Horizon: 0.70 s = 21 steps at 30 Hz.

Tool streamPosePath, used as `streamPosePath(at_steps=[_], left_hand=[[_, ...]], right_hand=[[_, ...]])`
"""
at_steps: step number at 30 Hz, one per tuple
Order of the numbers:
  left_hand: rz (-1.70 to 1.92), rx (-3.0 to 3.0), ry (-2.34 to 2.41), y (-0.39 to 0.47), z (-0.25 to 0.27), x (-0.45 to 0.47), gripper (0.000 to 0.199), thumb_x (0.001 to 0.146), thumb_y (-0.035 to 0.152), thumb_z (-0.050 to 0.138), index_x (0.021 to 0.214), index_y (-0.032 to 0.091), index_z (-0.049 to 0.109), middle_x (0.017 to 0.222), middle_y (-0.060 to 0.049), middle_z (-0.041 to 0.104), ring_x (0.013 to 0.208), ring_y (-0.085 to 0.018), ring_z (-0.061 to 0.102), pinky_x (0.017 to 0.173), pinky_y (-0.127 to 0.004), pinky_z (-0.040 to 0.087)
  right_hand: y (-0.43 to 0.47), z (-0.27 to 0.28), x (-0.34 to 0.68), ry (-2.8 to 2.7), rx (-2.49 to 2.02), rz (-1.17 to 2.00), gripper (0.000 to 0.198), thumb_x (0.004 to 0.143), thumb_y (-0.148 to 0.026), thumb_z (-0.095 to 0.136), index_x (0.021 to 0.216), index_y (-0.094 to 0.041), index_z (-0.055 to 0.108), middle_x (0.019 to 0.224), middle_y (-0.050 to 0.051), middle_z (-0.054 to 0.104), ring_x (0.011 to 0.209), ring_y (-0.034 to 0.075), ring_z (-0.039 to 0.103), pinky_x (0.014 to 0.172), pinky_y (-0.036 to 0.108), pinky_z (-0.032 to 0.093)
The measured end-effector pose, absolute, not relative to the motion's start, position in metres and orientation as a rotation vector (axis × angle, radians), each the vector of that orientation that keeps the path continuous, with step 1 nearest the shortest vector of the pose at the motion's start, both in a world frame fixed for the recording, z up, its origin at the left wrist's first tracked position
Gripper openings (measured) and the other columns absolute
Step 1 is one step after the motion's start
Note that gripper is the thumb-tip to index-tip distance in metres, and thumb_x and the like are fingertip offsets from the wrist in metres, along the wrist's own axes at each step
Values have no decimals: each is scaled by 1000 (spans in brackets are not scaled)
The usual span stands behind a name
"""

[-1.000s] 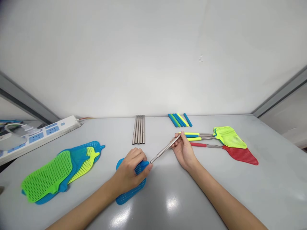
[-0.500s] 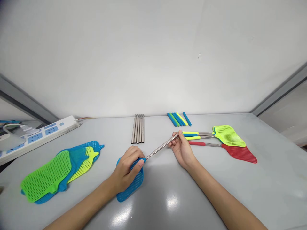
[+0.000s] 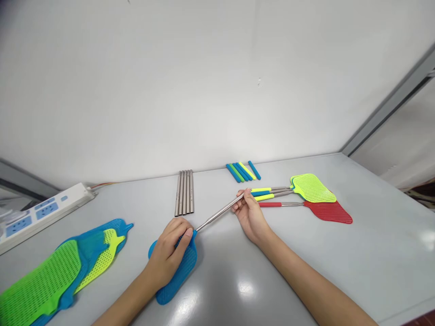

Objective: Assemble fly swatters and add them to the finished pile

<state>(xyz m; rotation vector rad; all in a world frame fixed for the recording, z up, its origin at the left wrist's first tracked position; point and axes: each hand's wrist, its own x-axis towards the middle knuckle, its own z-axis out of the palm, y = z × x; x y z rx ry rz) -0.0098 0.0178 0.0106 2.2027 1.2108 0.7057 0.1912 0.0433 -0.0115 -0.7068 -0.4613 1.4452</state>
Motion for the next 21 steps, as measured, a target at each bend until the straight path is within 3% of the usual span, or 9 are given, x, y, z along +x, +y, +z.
streamPosePath(at_steps=[11,21], left_hand=[[597,2276,1276,27,7,-7,24,85,27,28,64,20,38,70,0,44,69,-14,42,67,-31,37],[570,2313,1397,31,8,-12,25,85,27,27,67,19,42,71,-1,43,73,-14,42,72,-30,37]], right_hand=[[42,-14,184,-493,-842,1279,23,72,-43,49,65,-21,48,53,-4,34,46,10,37,48,23,34],[35,-10,183,-662,-929,1334,29,74,-46,45,66,-19,51,48,-4,38,43,9,42,44,22,34]])
